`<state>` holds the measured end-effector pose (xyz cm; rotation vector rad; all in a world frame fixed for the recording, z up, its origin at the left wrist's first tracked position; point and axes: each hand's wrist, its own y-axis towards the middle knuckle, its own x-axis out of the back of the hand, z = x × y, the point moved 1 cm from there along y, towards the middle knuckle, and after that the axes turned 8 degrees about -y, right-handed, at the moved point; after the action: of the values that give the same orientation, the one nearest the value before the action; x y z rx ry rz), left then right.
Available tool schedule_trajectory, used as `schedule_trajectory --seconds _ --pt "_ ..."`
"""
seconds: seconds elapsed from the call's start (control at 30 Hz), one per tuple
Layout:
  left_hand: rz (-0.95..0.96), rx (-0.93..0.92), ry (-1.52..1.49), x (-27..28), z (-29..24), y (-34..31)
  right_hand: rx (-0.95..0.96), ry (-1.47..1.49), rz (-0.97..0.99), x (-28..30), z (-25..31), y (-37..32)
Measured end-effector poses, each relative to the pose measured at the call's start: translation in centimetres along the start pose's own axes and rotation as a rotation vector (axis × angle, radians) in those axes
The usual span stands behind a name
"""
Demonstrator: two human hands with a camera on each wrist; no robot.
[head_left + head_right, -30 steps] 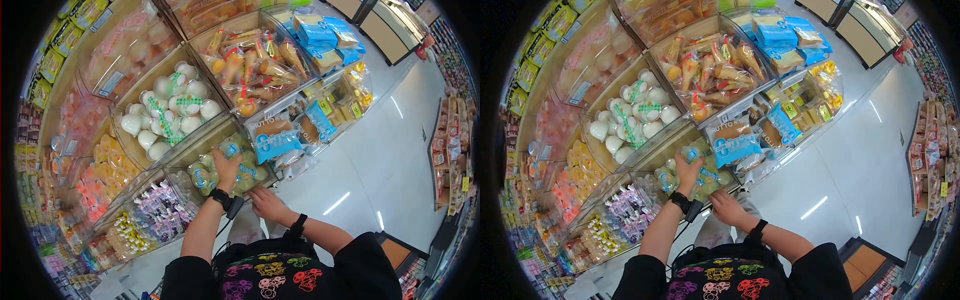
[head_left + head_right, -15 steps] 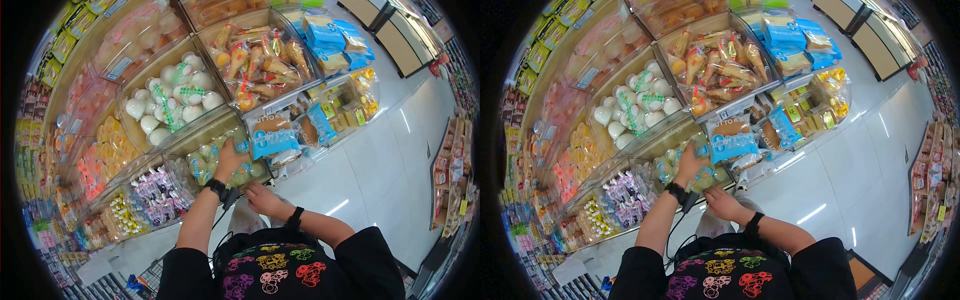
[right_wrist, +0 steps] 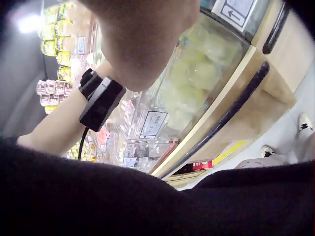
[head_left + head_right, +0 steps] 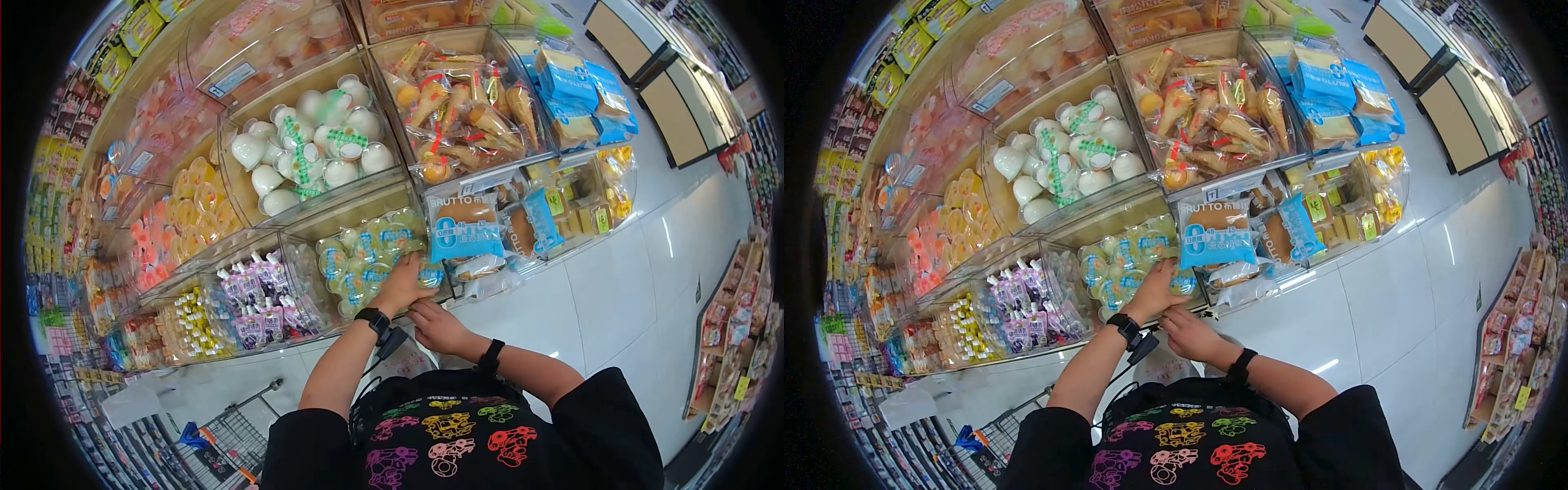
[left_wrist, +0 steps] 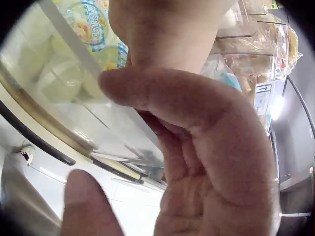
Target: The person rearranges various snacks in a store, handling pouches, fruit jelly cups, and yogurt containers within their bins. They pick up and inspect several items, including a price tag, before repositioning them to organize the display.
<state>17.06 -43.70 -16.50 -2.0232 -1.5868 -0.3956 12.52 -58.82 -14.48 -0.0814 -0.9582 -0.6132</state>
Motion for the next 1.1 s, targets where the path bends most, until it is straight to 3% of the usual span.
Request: schedule_trajectory --seconds 0.1,0.17,0.2,0.27,0.4,0.5,0.57,0.6,0.67,0.77,0.9,1.1 --pt "-0.046 0.027 -0.033 -0.2 0.6 -0.4 0.001 0.011 -0.005 0.2 -0.3 0.0" --pt "-0.262 0.043 -0.239 -0.3 1.4 -0.5 0.022 0.002 -0.006 0.3 -0.3 0.1" --pt "-0.264 0.044 -0.239 -0.2 1.5 -0.4 0.025 0.002 -0.004 0.3 -0.4 0.1" --pt "-0.151 -0.040 -0.032 0.1 1.6 -0.3 0.013 0.007 0.015 0.2 -0.4 0.1" --pt "-0.125 -0.017 0.061 1.2 1.8 -0.1 0.010 0.027 0.042 0.4 -0.5 0.1" --pt "0.001 0.017 0.114 2.1 1.9 0.0 -0.074 0.116 -0.063 1.6 -0.2 0.7" --pt "-0.040 -0.042 0.238 1.5 2.8 0.1 -0.186 -0.037 -0.185 2.6 -0.4 1.7" --pt "-0.046 -0.037 0.236 0.9 3.3 0.0 -0.181 -0.036 -0.179 2.9 -0.4 2.3" --pt "-0.143 -0.001 0.271 -0.2 4.0 -0.1 -0.208 -0.382 -0.149 2.8 -0.2 4.1" --pt "-0.208 0.006 0.258 -1.6 5.2 0.0 -0.238 -0.628 -0.077 0.9 -0.7 6.3" --pt "-0.179 0.031 0.392 -2.0 5.7 -0.2 -0.207 -0.766 -0.026 -2.4 -2.1 8.1" --pt "-0.233 -0.017 0.152 -0.8 4.9 -1.1 -0.253 -0.855 0.161 -2.5 -3.8 9.4"
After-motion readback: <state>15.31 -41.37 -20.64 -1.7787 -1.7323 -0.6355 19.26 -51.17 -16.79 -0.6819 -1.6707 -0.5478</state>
